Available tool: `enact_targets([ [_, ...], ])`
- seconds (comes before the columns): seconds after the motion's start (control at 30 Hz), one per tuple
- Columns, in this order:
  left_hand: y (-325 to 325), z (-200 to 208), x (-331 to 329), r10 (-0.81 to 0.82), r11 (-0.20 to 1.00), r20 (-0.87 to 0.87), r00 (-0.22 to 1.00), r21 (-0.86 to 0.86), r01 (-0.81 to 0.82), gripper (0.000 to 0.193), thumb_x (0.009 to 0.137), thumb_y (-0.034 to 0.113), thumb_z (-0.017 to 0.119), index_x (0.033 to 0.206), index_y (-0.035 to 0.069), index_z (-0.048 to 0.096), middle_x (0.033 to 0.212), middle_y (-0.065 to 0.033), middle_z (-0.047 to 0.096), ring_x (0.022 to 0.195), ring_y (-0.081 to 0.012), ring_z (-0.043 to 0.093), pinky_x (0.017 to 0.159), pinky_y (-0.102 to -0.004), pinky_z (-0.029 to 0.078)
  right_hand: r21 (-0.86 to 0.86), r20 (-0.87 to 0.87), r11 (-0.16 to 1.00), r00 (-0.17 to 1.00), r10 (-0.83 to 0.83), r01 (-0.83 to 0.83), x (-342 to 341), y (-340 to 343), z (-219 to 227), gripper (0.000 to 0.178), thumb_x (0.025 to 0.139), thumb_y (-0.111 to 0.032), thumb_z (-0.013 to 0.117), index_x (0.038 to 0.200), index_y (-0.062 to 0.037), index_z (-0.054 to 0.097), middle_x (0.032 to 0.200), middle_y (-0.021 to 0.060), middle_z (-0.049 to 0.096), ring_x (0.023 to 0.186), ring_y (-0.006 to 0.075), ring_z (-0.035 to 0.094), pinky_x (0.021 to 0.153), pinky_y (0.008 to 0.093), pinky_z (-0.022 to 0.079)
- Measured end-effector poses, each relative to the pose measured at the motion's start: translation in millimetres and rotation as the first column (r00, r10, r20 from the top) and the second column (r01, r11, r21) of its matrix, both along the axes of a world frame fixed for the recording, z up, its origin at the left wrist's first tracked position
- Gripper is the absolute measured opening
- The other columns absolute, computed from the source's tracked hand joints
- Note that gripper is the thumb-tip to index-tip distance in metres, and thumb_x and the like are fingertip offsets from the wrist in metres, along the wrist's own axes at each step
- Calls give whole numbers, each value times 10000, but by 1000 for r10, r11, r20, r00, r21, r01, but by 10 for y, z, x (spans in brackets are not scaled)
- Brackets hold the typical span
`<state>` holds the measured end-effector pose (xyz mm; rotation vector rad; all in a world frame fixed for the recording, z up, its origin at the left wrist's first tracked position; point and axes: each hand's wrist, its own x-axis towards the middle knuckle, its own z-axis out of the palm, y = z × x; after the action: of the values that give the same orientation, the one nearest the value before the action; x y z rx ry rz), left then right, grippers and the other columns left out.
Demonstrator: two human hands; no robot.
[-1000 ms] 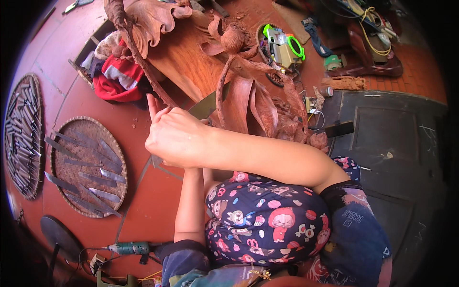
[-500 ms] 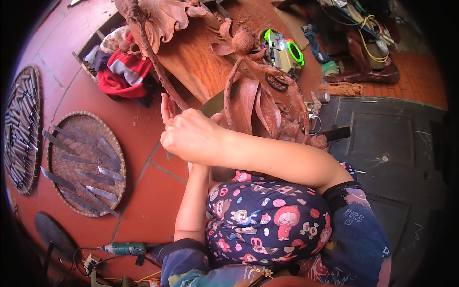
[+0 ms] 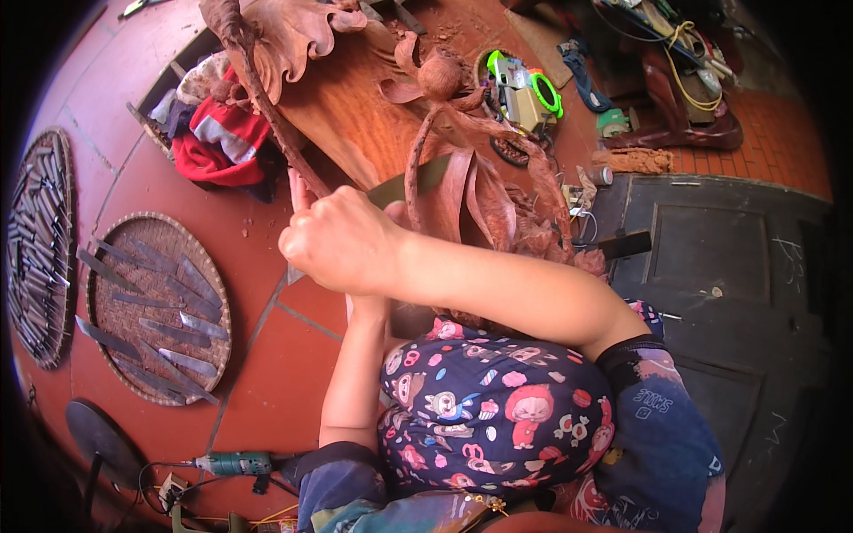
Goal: The person carves a large wooden piece using a chisel, shaping floral and leaf details. They repeatedly carve, brush away wood shavings, and switch between different chisels to refine the design.
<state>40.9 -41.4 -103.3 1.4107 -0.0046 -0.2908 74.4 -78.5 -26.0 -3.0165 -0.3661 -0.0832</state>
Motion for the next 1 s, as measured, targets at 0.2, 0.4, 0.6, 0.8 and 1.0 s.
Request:
enact_targets([
  [0.2, -70, -513, 94, -82, 976, 212, 974, 215, 36, 722, 941, 73, 726, 1527, 68, 303, 1279, -44, 576, 1110, -126, 572, 918, -259, 493, 54, 120, 980, 975, 185, -192, 70, -173, 37, 105, 708, -155, 659, 658, -72, 619, 671, 97, 668, 633, 241, 719, 521, 399, 563],
  [0.4, 291, -283, 79, -80, 996, 147, 986, 60, 72, 483, 966, 93, 692, 1358, 45, 414, 1153, -55, 618, 1007, -143, 618, 851, -286, 518, 91, 69, 966, 970, 235, -241, 58, 130, 164, 90, 761, -141, 624, 724, -67, 591, 746, 94, 636, 708, 220, 701, 598, 363, 560],
  [0.6, 897, -2, 229, -44, 972, 75, 996, -227, 60, 256, 991, 113, 658, 1190, 22, 526, 1028, -66, 661, 904, -161, 664, 784, -313, 542, 233, 151, 835, 867, 475, -498, 40, 424, 688, 515, 849, -153, 632, 1362, -191, 635, 1432, 111, 563, 1273, 310, 551, 1083, 518, 435],
  [0.8, 2630, -635, 1071, 364, 832, 18, 931, 443, -334, 171, 997, 151, 653, 941, -6, 618, 756, -65, 704, 625, -139, 683, 595, -311, 536, 199, 175, 949, 961, 212, -245, -60, -213, 1555, 434, 813, 15, 710, 1245, -30, 689, 1282, 158, 670, 1187, 306, 647, 1009, 408, 501],
  [1.0, 3455, -1448, 2300, 191, 261, 59, 980, 959, -109, 363, 915, 397, 714, 878, 37, 746, 788, -152, 746, 873, -330, 736, 823, -454, 531, 160, 122, 987, 992, -12, -8, -548, -751, 1617, 316, 794, 60, 767, 1102, 10, 716, 1127, 164, 730, 1030, 310, 714, 874, 363, 559],
])
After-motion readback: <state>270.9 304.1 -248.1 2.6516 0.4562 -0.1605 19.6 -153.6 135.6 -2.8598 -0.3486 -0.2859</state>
